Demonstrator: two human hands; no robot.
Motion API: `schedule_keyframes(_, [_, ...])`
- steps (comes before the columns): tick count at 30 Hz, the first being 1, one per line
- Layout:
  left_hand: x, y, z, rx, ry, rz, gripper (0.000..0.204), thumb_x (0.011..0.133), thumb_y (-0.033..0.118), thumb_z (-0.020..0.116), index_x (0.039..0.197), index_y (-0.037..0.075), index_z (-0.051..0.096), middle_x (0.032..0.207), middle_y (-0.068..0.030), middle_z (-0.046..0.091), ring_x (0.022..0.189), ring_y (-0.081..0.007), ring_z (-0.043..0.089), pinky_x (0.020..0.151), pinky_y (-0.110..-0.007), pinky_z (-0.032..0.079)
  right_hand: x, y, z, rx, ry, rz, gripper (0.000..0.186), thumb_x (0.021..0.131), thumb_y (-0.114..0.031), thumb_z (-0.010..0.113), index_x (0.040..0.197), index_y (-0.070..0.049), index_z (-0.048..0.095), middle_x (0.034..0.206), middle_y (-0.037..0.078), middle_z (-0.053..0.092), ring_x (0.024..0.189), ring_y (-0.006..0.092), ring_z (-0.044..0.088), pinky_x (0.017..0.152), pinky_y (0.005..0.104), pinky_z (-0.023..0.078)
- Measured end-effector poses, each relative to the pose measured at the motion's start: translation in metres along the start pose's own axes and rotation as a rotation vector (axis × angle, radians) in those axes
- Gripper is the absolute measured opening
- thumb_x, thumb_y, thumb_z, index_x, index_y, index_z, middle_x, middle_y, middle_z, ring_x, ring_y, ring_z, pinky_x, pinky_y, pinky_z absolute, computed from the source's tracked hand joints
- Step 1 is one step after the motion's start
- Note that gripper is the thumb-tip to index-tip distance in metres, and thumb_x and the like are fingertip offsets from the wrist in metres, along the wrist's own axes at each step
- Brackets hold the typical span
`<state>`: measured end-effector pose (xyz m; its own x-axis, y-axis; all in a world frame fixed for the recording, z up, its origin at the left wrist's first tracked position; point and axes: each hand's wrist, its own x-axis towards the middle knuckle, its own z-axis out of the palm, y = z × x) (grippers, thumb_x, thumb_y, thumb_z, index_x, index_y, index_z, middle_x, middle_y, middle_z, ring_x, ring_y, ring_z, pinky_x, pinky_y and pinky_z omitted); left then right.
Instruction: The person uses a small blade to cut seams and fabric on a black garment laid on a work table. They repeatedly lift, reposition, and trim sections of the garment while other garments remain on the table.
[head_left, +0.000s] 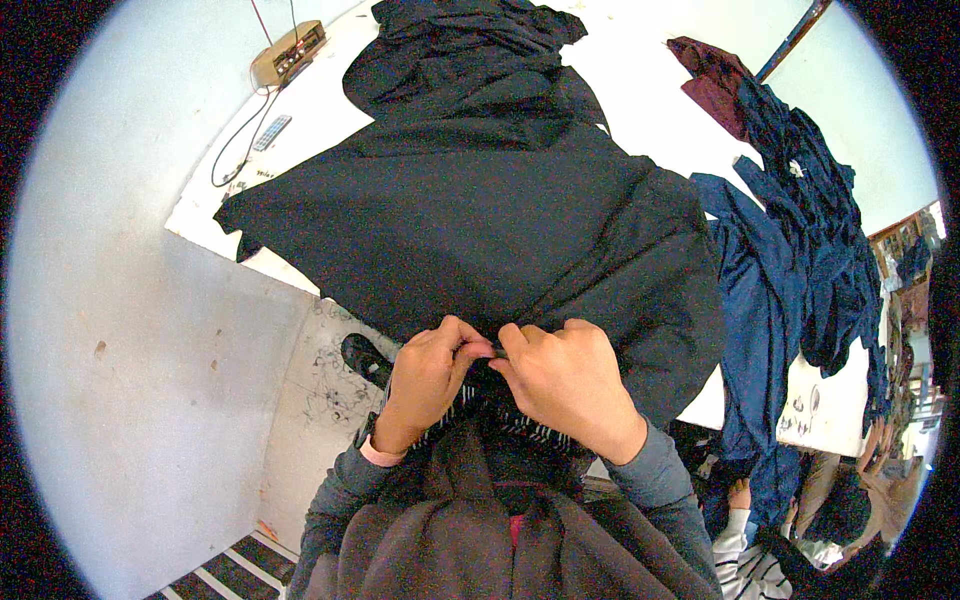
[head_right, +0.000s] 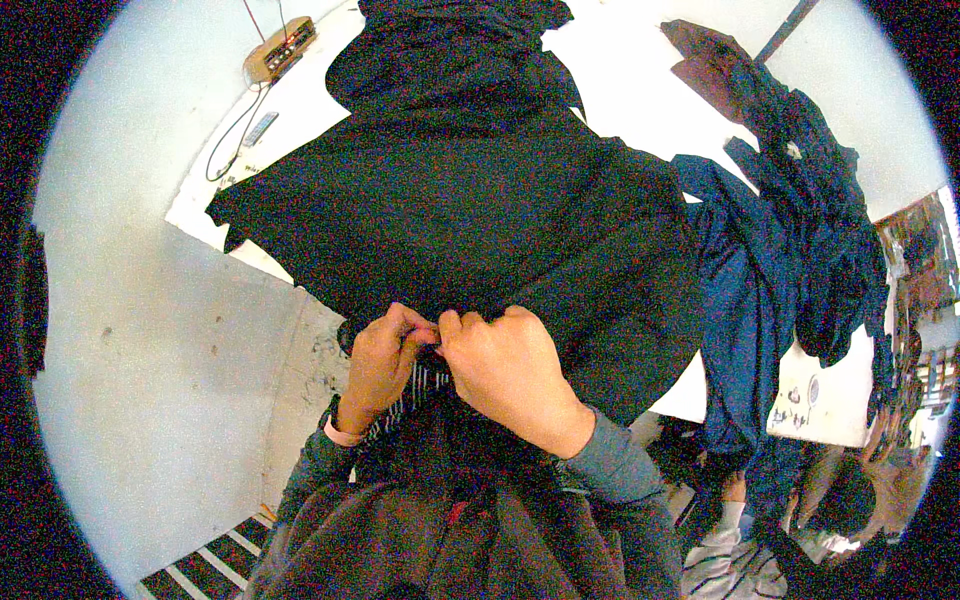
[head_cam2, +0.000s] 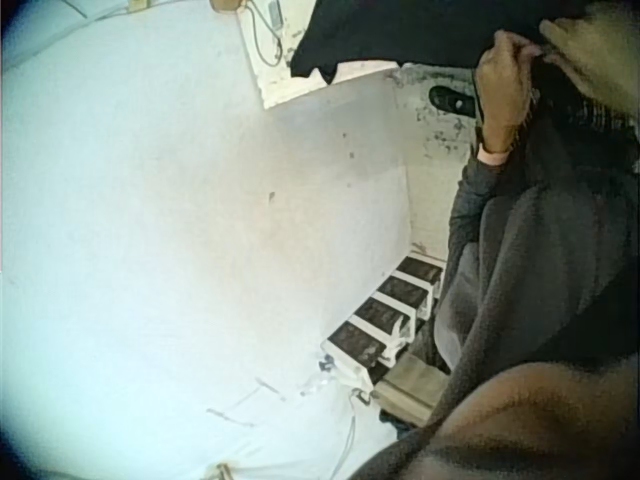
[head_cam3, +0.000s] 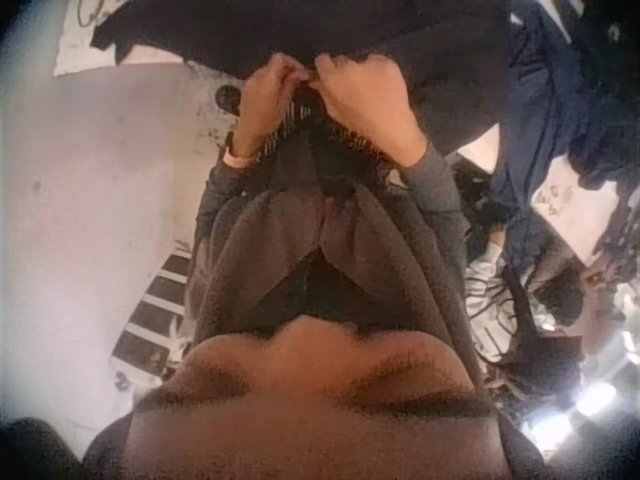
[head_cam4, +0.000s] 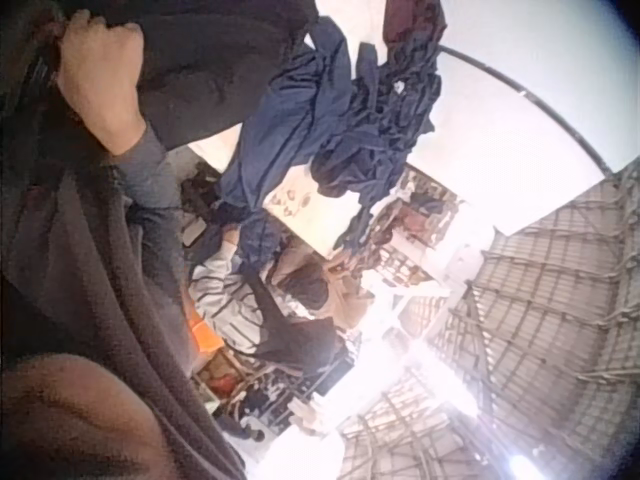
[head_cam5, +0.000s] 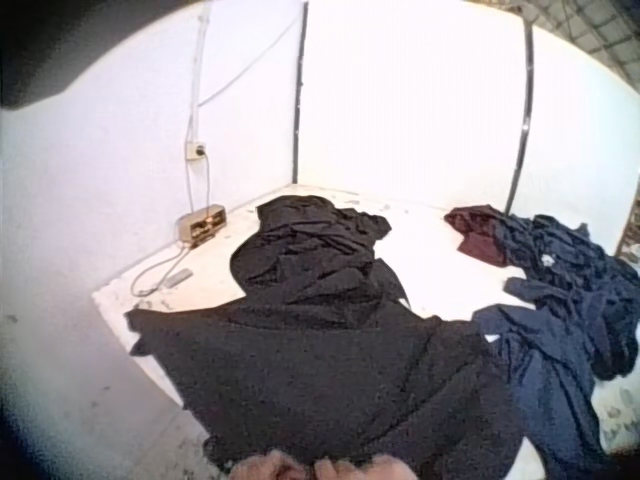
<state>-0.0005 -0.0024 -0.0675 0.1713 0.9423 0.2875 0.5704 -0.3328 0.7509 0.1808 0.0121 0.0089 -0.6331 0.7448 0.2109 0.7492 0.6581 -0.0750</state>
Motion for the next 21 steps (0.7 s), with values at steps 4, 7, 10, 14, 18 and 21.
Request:
schedule_keyframes(4, [0.001,0.0,-0.001,0.032,0.004,0.037,0.01,0.092,0.014,0.066,0.09,0.006,0.06,0.088,-0.0093,0.072,0.079,-0.0299,0.069,0.069,-0.039,0.051,-0.004,0.003,0.0,0.013,-0.07,0.006,0.025,0.085,-0.03,0.072,0.08,-0.01,0.058,0.063,0.008,0.064,0.055,0.0267,0.063,0.053,0.0362,0.047])
schedule_keyframes(7, [0.0,-0.007,0.002,-0.116,0.128,0.126,0.012,0.093,0.014,0.067,0.09,0.005,0.06,0.084,-0.0091,0.071,0.078,-0.0263,0.07,0.068,-0.036,0.052,-0.012,0.007,0.007,0.078,-0.069,0.049,0.025,0.085,-0.031,0.072,0.083,-0.01,0.06,0.065,0.007,0.065,0.057,0.0265,0.064,0.054,0.0366,0.047])
schedule_keyframes(10, [-0.02,-0.005,-0.003,-0.234,0.281,-0.096,0.015,0.095,0.015,0.066,0.09,0.003,0.058,0.086,-0.0099,0.072,0.076,-0.0197,0.069,0.066,-0.033,0.052,-0.021,0.01,0.009,0.278,0.065,0.149,0.024,0.084,-0.029,0.075,0.088,-0.01,0.061,0.069,0.007,0.065,0.062,0.0267,0.066,0.056,0.0369,0.047])
schedule_keyframes(14, [-0.044,0.013,0.005,-0.778,0.092,-0.454,0.027,0.096,0.012,0.066,0.111,0.001,0.047,0.095,-0.0145,0.072,0.074,-0.0138,0.067,0.063,-0.026,0.053,-0.049,0.012,0.023,0.515,0.135,0.368,0.026,0.084,-0.029,0.075,0.097,-0.011,0.061,0.075,0.008,0.067,0.067,0.0284,0.068,0.058,0.0383,0.05])
schedule_keyframes(18, [-0.044,0.018,0.022,-0.825,0.17,-0.548,0.042,0.091,0.007,0.071,0.12,0.002,0.04,0.099,-0.0173,0.071,0.073,-0.0155,0.069,0.064,-0.027,0.057,-0.061,0.008,0.032,0.645,0.129,0.472,0.027,0.083,-0.026,0.075,0.099,-0.01,0.061,0.075,0.009,0.068,0.067,0.0289,0.069,0.06,0.039,0.052])
schedule_keyframes(21, [-0.037,0.016,0.024,-0.874,0.191,-0.562,0.049,0.09,0.005,0.072,0.123,0.003,0.037,0.1,-0.0178,0.07,0.07,-0.0156,0.069,0.062,-0.027,0.058,-0.066,0.005,0.035,0.658,0.149,0.46,0.026,0.083,-0.025,0.075,0.099,-0.009,0.062,0.076,0.01,0.068,0.068,0.0293,0.069,0.06,0.0386,0.052])
